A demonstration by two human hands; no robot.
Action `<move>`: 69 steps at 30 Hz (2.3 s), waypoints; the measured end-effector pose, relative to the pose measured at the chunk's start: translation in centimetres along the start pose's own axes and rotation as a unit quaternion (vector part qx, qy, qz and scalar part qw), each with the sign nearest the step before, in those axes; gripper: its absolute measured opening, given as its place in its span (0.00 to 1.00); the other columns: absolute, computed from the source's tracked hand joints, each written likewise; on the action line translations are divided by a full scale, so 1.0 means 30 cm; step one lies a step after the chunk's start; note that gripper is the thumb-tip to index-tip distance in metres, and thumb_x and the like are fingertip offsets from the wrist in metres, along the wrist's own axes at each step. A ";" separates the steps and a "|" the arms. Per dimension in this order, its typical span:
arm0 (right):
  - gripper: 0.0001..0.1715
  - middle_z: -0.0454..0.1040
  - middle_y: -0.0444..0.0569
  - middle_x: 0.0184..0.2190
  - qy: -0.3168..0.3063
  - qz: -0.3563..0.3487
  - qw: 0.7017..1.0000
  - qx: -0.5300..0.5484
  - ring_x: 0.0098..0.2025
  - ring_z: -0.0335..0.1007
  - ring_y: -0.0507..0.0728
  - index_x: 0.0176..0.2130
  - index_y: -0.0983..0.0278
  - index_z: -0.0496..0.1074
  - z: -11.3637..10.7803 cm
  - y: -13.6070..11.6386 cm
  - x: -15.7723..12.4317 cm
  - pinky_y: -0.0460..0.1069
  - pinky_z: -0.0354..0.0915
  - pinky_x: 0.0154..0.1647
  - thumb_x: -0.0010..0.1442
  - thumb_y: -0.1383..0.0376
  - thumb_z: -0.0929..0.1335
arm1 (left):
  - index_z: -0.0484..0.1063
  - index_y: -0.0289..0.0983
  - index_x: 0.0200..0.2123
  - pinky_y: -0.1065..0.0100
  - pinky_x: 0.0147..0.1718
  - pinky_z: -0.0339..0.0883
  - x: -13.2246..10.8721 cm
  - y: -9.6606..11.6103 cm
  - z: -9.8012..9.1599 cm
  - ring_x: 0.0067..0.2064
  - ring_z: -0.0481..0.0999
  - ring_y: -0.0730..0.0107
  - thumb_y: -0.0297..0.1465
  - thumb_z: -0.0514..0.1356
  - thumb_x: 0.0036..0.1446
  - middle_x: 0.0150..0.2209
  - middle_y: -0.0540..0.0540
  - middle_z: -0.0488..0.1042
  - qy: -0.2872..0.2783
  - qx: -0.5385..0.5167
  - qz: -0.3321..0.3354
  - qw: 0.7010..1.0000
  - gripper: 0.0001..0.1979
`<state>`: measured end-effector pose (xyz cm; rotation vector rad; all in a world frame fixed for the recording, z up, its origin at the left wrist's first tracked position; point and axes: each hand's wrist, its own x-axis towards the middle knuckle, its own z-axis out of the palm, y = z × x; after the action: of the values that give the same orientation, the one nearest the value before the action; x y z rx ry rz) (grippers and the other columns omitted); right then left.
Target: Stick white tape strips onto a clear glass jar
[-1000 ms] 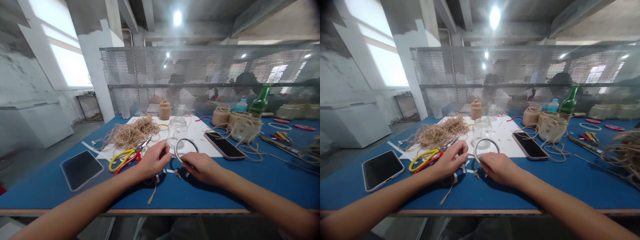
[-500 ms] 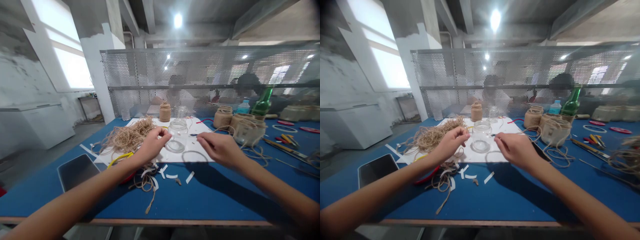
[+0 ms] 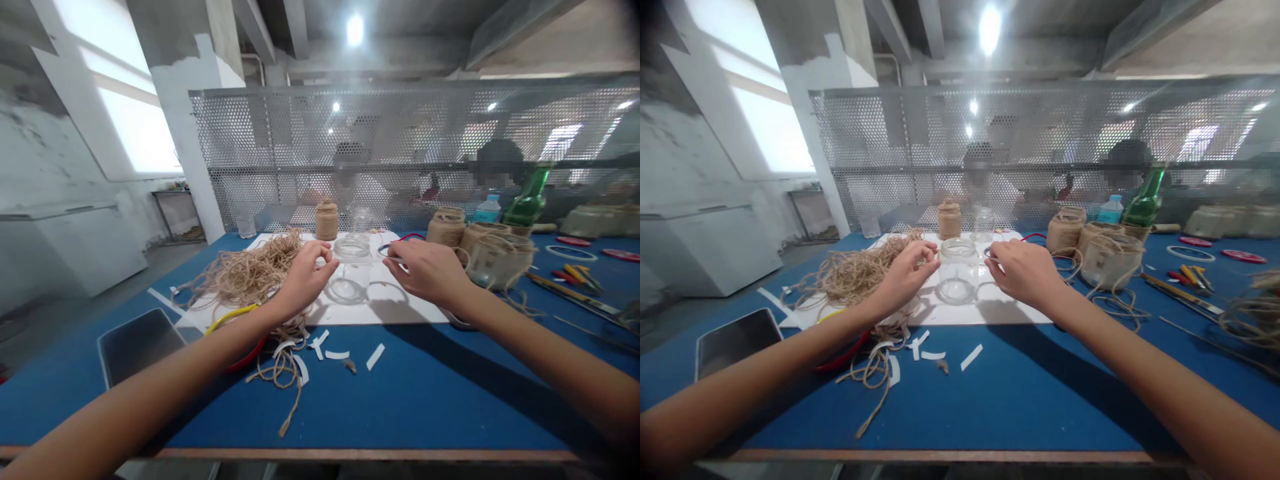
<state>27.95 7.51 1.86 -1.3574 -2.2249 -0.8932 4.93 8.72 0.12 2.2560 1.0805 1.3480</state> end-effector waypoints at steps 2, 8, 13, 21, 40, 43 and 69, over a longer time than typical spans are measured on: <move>0.14 0.73 0.48 0.27 -0.016 0.014 1.000 0.019 0.30 0.67 0.55 0.32 0.64 0.66 0.010 -0.001 -0.001 0.47 0.47 0.24 0.59 0.59 0.58 | 0.62 0.36 0.25 0.67 0.39 0.64 0.000 -0.006 0.004 0.50 0.63 0.66 0.31 0.53 0.54 0.43 0.44 0.65 0.000 0.004 0.001 1.000 0.07; 0.12 0.73 0.46 0.28 -0.082 0.024 0.994 0.070 0.30 0.68 0.55 0.33 0.62 0.65 0.022 0.029 0.026 0.46 0.45 0.22 0.59 0.58 0.58 | 0.62 0.35 0.23 0.61 0.49 0.57 0.021 -0.018 0.008 0.48 0.66 0.65 0.31 0.54 0.52 0.43 0.44 0.68 -0.011 0.013 -0.015 1.000 0.08; 0.12 0.73 0.47 0.28 -0.111 0.011 0.991 0.072 0.31 0.68 0.55 0.32 0.63 0.65 0.023 0.044 0.056 0.45 0.45 0.21 0.58 0.58 0.59 | 0.61 0.35 0.22 0.61 0.45 0.61 0.041 -0.016 0.004 0.45 0.69 0.64 0.31 0.53 0.52 0.41 0.43 0.71 -0.045 -0.003 -0.058 0.997 0.09; 0.12 0.74 0.48 0.30 -0.151 0.031 0.982 0.107 0.31 0.68 0.56 0.35 0.62 0.65 0.047 0.047 0.076 0.45 0.47 0.23 0.58 0.58 0.59 | 0.61 0.35 0.22 0.66 0.36 0.65 0.059 -0.032 0.003 0.37 0.72 0.68 0.32 0.53 0.51 0.40 0.42 0.72 -0.053 0.000 -0.076 0.996 0.09; 0.08 0.73 0.50 0.32 -0.106 0.085 0.908 0.396 0.33 0.67 0.56 0.31 0.63 0.61 0.107 0.022 0.062 0.48 0.58 0.30 0.58 0.61 0.59 | 0.62 0.35 0.25 0.69 0.32 0.63 0.058 -0.058 0.002 0.32 0.69 0.71 0.31 0.53 0.52 0.29 0.48 0.71 -0.011 0.111 0.025 0.993 0.07; 0.08 0.73 0.50 0.32 -0.105 0.079 0.908 0.399 0.34 0.67 0.56 0.30 0.63 0.62 0.106 0.024 0.064 0.48 0.58 0.32 0.57 0.61 0.60 | 0.64 0.35 0.26 0.70 0.31 0.63 0.062 -0.059 0.001 0.30 0.68 0.73 0.31 0.53 0.52 0.27 0.49 0.70 -0.010 0.124 0.033 0.992 0.06; 0.08 0.73 0.47 0.25 -0.098 0.115 0.884 0.443 0.25 0.66 0.51 0.30 0.64 0.64 0.095 0.006 0.067 0.45 0.56 0.23 0.57 0.62 0.60 | 0.61 0.37 0.43 0.65 0.34 0.68 0.107 -0.116 -0.022 0.37 0.74 0.67 0.37 0.55 0.54 0.36 0.43 0.71 -0.096 0.012 0.018 0.995 0.15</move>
<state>27.20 10.83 1.07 -1.2069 -2.0921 0.3621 3.69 13.34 0.43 2.3765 0.9988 1.1094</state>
